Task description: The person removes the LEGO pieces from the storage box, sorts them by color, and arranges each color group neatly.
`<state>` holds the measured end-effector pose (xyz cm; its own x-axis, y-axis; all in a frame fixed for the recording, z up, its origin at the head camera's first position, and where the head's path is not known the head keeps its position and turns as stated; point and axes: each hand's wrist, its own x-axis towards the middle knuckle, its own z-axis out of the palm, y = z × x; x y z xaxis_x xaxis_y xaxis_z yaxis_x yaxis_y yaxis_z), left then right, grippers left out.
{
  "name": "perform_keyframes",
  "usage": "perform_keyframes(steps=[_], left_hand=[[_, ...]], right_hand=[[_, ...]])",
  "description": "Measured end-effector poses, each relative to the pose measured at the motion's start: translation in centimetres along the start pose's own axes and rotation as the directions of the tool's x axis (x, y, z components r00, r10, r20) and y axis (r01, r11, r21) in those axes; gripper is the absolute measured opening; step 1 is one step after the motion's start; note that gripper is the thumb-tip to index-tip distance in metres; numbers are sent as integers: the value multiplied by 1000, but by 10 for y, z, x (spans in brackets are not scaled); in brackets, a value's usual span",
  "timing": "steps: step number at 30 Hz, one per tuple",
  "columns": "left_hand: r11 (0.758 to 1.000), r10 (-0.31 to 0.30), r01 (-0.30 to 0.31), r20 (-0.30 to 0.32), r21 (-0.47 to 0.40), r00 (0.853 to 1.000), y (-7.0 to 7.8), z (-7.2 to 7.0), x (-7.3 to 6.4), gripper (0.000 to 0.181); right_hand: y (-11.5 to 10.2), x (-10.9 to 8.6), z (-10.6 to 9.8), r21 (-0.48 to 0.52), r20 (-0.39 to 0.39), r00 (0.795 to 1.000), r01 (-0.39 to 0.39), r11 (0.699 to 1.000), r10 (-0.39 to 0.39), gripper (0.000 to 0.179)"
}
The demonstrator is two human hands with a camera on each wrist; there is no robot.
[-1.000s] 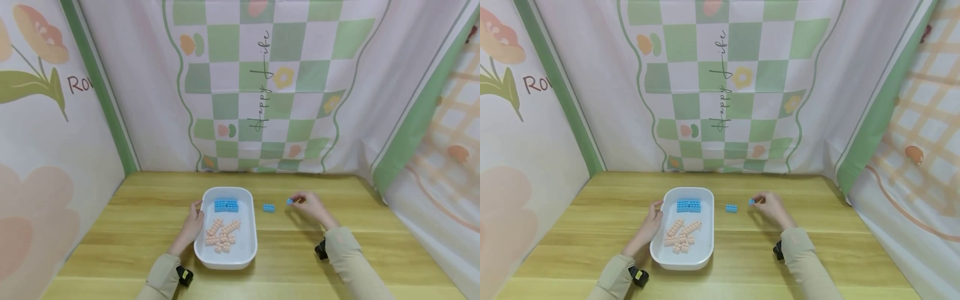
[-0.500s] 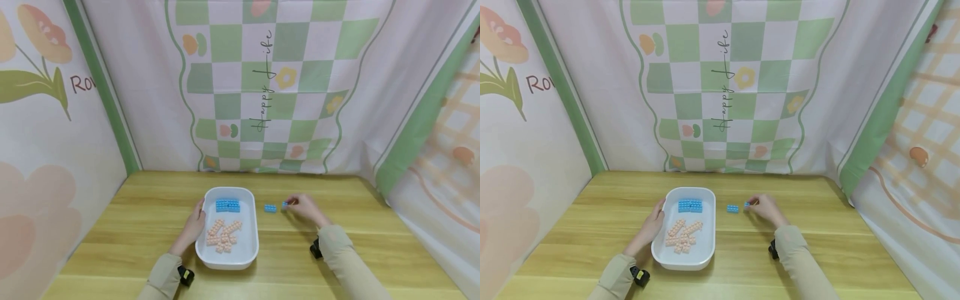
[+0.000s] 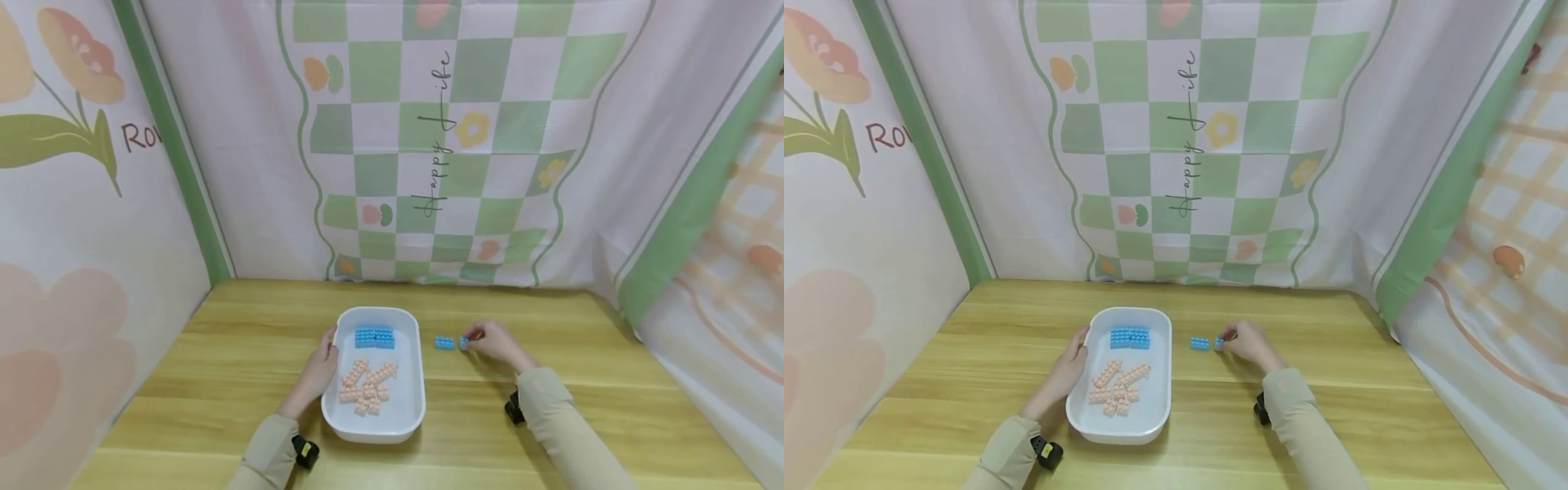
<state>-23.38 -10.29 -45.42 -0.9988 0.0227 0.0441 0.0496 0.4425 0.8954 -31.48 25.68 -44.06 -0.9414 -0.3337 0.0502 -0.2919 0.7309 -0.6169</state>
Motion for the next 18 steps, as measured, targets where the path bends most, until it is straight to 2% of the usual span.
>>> perform_keyframes(steps=[6, 18], left_hand=[[1000, 0, 0, 10, -13, 1000, -1, 0, -1, 50], [1000, 2, -2, 15, -13, 1000, -1, 0, -2, 49]], right_hand=[[1, 1, 2, -19, 19, 999, -27, 999, 28, 18], [0, 3, 2, -7, 37, 999, -29, 1000, 30, 19]])
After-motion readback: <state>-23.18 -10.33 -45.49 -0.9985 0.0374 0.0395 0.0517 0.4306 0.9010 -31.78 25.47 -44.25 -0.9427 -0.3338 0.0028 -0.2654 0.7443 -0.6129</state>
